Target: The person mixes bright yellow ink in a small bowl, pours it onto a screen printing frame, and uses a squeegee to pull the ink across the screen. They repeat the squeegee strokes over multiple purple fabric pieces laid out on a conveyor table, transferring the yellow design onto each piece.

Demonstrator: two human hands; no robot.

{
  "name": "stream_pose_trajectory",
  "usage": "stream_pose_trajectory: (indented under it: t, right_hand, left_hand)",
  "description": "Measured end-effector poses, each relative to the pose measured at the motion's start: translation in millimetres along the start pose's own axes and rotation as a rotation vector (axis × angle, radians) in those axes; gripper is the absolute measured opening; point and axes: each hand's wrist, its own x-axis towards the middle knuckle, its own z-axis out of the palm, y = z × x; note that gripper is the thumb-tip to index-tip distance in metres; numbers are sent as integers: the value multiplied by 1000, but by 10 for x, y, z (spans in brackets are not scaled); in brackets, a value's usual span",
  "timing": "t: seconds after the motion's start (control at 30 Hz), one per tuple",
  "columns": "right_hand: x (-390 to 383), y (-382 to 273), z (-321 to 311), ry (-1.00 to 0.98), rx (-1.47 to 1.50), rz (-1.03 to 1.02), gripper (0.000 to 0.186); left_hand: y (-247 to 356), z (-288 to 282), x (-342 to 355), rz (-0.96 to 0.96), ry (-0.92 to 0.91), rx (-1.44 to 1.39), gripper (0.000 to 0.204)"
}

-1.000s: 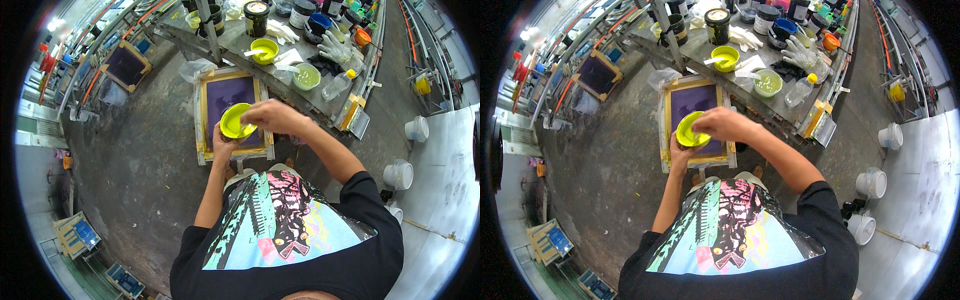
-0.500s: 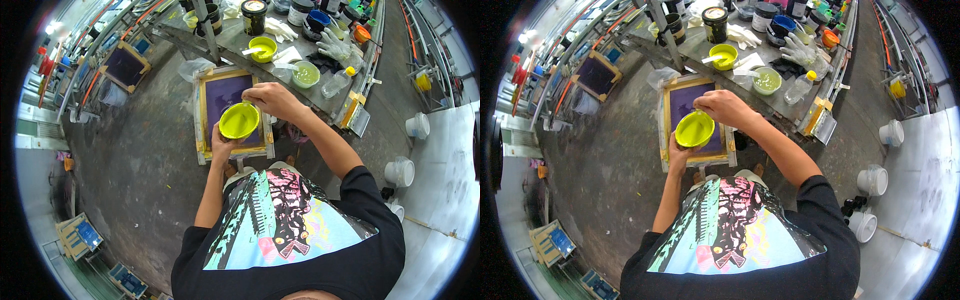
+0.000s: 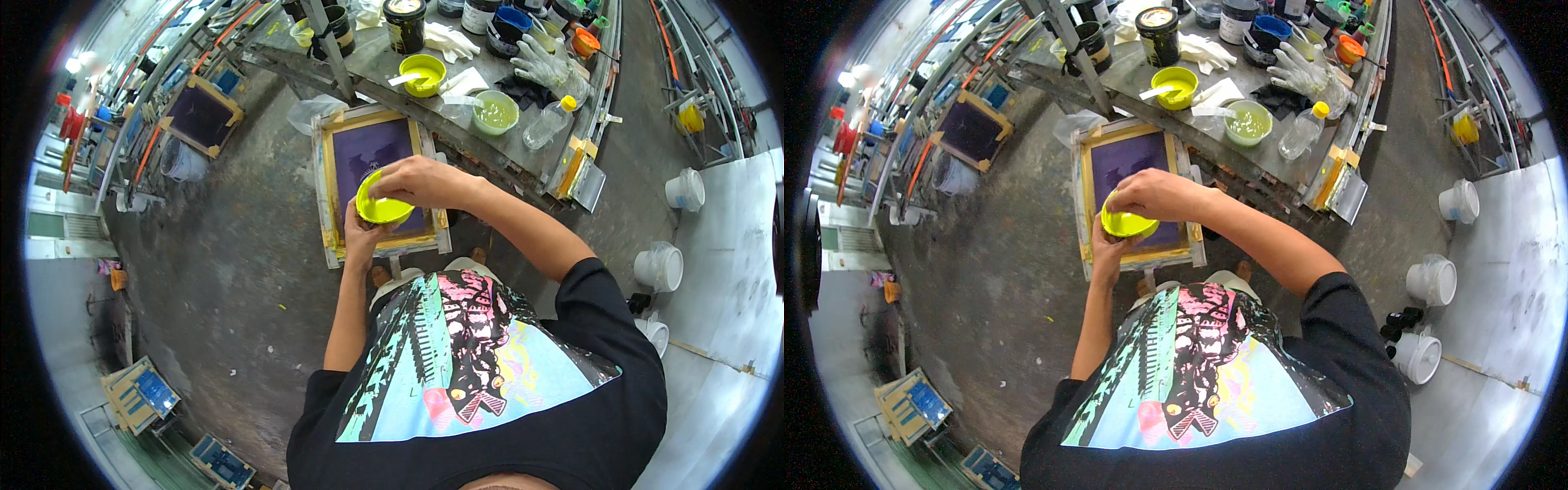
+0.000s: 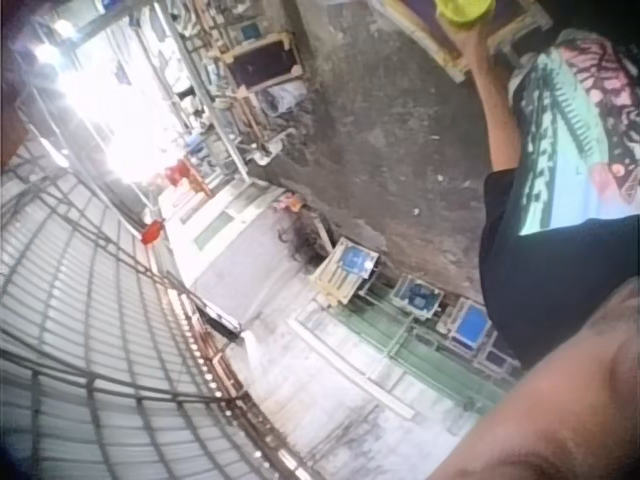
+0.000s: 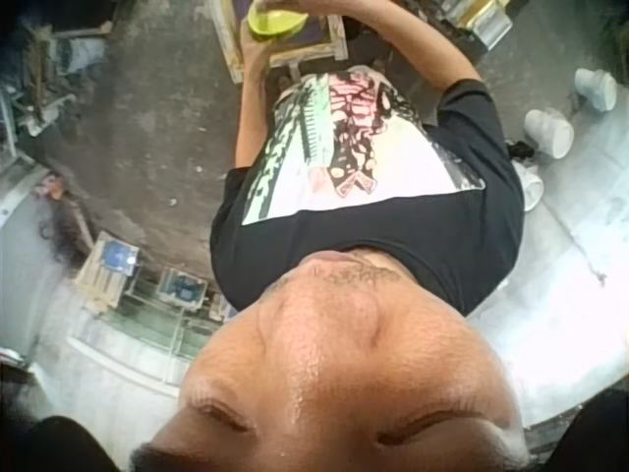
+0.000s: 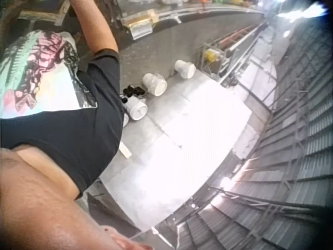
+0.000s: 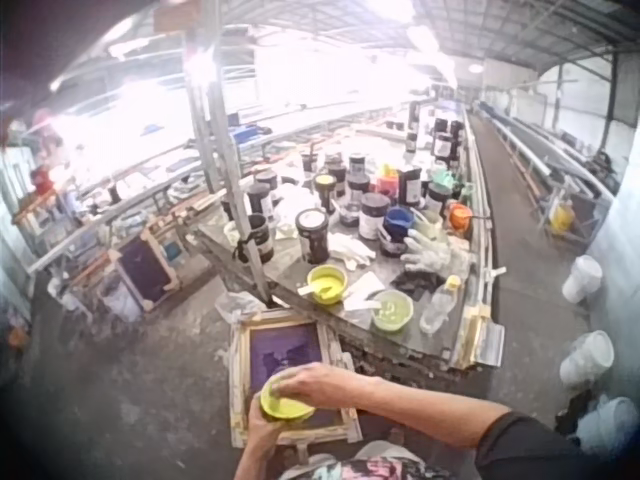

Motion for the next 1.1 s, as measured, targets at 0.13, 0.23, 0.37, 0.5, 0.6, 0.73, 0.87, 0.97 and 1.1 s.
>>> stream_pose_trajectory:
  t: [0.13,0.23,0.37,0.5,0.6,0.73,0.87,0.97,1.1]
  right_hand:
    - [-49,66,-157,-165,13,90,20]
    - [-75,261,-86,-73,62,44,22]
    - [-112,502,168,23,33,85,21]
    - [-278,690,219,64,97,215,22]
    - [-246,548,374,32,199,264,23]
    - [-192,760,412,311,85,180,20]
    - [-296,720,396,46,178,291,23]
    - [-349,717,512,195,235,253,21]
    - [-512,738,467,345,262,411,19]
  left_hand:
    - [-28,-175,-71,-53,14,59,82]
    - [15,-170,-104,-124,20,134,81]
    - [-60,-269,-117,-153,5,85,79]
    - [-142,-398,-86,-182,75,78,77]
    - [-234,-407,-92,-188,79,74,77]
    - [-273,-389,-45,-176,52,95,78]
    - [-377,-531,10,-174,64,153,82]
    - [-489,-561,61,-118,45,265,87]
    - [-563,-565,88,67,81,570,88]
